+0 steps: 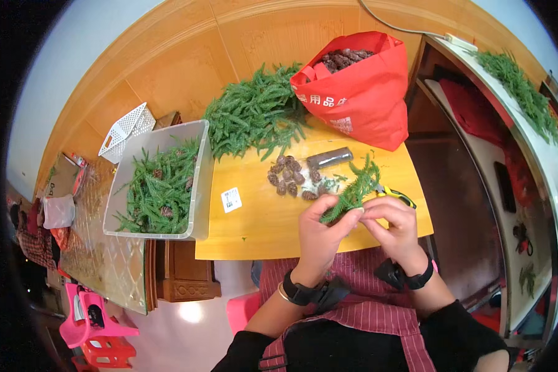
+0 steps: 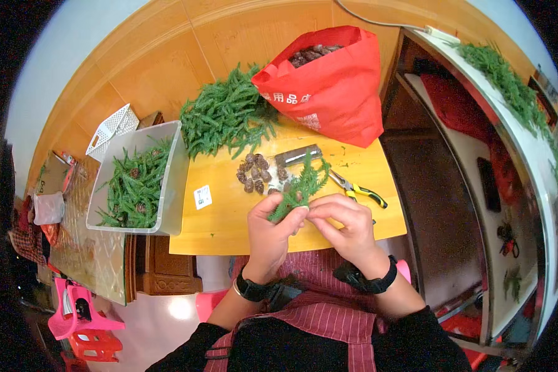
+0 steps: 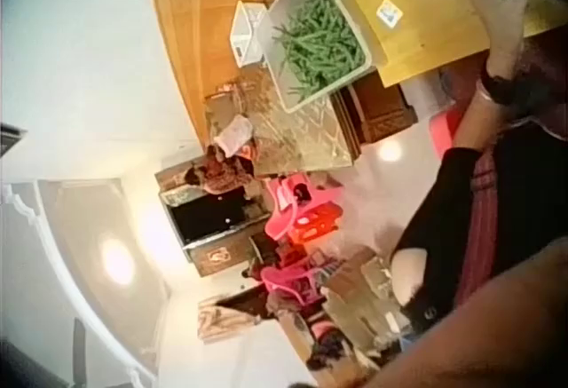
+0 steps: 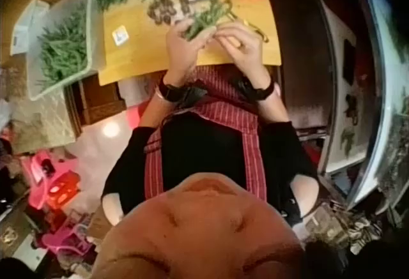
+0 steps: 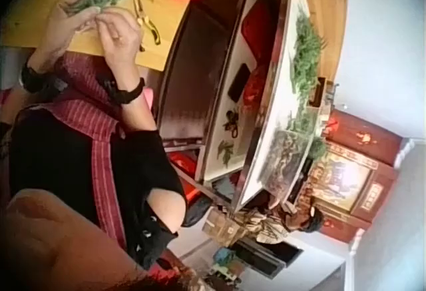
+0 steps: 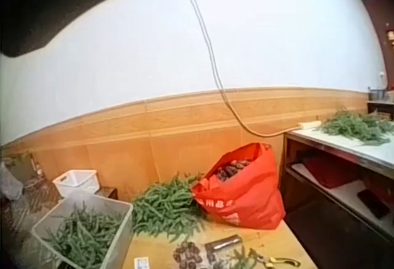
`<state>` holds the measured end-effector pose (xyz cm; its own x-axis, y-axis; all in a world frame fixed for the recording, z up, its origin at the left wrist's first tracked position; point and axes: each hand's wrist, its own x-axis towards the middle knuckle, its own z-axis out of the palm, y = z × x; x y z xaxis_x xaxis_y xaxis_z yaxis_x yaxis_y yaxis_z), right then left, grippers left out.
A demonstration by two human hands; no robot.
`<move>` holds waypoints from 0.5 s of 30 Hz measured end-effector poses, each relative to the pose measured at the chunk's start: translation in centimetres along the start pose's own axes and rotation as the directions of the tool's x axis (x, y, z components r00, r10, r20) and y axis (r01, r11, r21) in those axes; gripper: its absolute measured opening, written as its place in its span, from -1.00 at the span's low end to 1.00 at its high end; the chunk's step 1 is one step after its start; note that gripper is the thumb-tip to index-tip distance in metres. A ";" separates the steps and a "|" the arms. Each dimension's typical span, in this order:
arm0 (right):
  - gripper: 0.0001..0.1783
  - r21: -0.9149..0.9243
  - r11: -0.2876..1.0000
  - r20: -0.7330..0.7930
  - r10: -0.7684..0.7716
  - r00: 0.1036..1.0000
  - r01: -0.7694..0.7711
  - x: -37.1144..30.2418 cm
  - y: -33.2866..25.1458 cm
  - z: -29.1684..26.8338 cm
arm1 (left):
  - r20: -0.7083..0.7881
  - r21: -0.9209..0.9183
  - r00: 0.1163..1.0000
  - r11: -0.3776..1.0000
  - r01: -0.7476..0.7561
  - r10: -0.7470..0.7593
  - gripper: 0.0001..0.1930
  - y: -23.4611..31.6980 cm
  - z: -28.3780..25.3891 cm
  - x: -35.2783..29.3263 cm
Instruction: Trimming green plant sprigs with pliers and sorting them into a container.
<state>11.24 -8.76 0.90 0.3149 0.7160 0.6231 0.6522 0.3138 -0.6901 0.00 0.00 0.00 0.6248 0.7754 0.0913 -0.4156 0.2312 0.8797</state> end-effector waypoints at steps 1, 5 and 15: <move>-0.86 -0.015 1.000 0.004 -0.003 1.000 0.004 -0.1 0.2 0.1 | 0.008 0.063 0.999 0.997 -0.033 0.033 -0.85 -0.2 -0.2 0.1; -0.87 -0.004 1.000 0.096 0.007 0.995 -0.007 0.2 -0.5 -0.3 | -0.003 0.261 0.983 0.949 -0.178 0.185 -0.94 -0.8 -0.8 0.4; -0.45 -0.664 0.727 0.301 0.474 0.828 -0.175 -2.1 9.1 -4.5 | 0.027 0.367 0.960 0.891 -0.268 0.278 -0.90 2.0 -1.0 0.4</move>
<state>19.66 -10.23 -5.05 0.3623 0.9288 0.0778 0.8770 -0.3114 -0.3659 -1.26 1.31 1.34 0.5023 0.7931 0.3445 -0.2947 -0.2175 0.9305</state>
